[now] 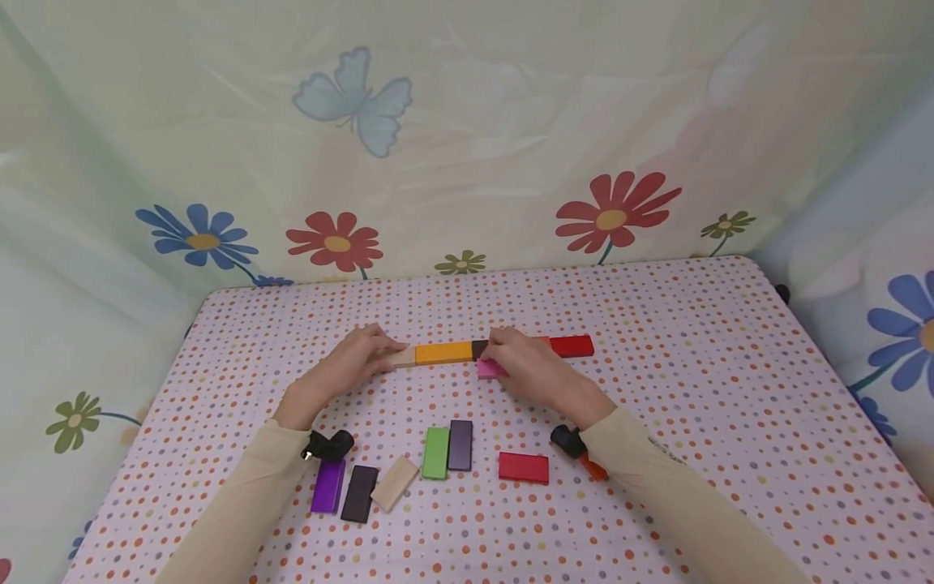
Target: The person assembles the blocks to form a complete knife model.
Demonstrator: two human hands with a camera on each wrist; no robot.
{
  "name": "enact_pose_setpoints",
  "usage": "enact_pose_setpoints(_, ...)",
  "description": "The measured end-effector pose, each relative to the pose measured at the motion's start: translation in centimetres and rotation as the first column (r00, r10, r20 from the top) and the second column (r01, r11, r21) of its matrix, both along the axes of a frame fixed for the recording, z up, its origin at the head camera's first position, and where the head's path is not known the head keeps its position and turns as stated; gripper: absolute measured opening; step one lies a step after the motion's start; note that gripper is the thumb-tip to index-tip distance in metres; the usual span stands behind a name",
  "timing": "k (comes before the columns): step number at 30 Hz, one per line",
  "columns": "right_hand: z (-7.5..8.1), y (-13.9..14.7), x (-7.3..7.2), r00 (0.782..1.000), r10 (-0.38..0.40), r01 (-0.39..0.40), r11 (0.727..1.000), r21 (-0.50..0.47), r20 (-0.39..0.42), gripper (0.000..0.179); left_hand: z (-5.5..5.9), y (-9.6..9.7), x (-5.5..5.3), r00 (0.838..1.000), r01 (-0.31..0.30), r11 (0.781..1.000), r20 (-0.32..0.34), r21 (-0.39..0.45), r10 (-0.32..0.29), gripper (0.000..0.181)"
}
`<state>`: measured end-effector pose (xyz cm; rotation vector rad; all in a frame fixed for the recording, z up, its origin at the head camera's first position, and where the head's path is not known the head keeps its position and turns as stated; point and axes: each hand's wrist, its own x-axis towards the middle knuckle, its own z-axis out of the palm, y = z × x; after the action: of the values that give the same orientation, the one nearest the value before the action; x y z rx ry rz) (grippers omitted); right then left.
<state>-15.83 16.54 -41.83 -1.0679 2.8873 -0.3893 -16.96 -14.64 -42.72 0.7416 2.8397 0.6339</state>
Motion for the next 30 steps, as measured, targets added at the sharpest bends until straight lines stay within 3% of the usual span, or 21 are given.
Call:
enact_pose_setpoints(12, -0.1, -0.3, 0.0, 0.998, 0.055, -0.055, 0.998, -0.006, -0.020, 0.034, -0.2, -0.1, -0.1, 1.000, 0.007, 1.000, -0.015, 0.002, -0.007, 0.036)
enact_pose_setpoints(17, 0.7, -1.4, 1.0, 0.988, 0.154, -0.155, 0.986, -0.057, -0.016, 0.031, 0.0, -0.1, 0.0, 1.000, 0.005, 1.000, -0.016, 0.000, -0.005, 0.036)
enact_pose_setpoints(23, 2.1, -4.2, 3.1, 0.945, 0.325, -0.323, 0.945, -0.052, 0.034, 0.028, 0.1, -0.1, 0.0, 1.000, -0.019, 1.000, 0.007, -0.014, 0.019, 0.035)
enact_pose_setpoints(30, 2.3, -7.5, 5.5, 0.857, 0.512, -0.510, 0.859, -0.051, 0.053, 0.027, 0.0, 0.0, -0.1, 0.999, -0.031, 0.999, 0.030, -0.013, 0.031, 0.035)
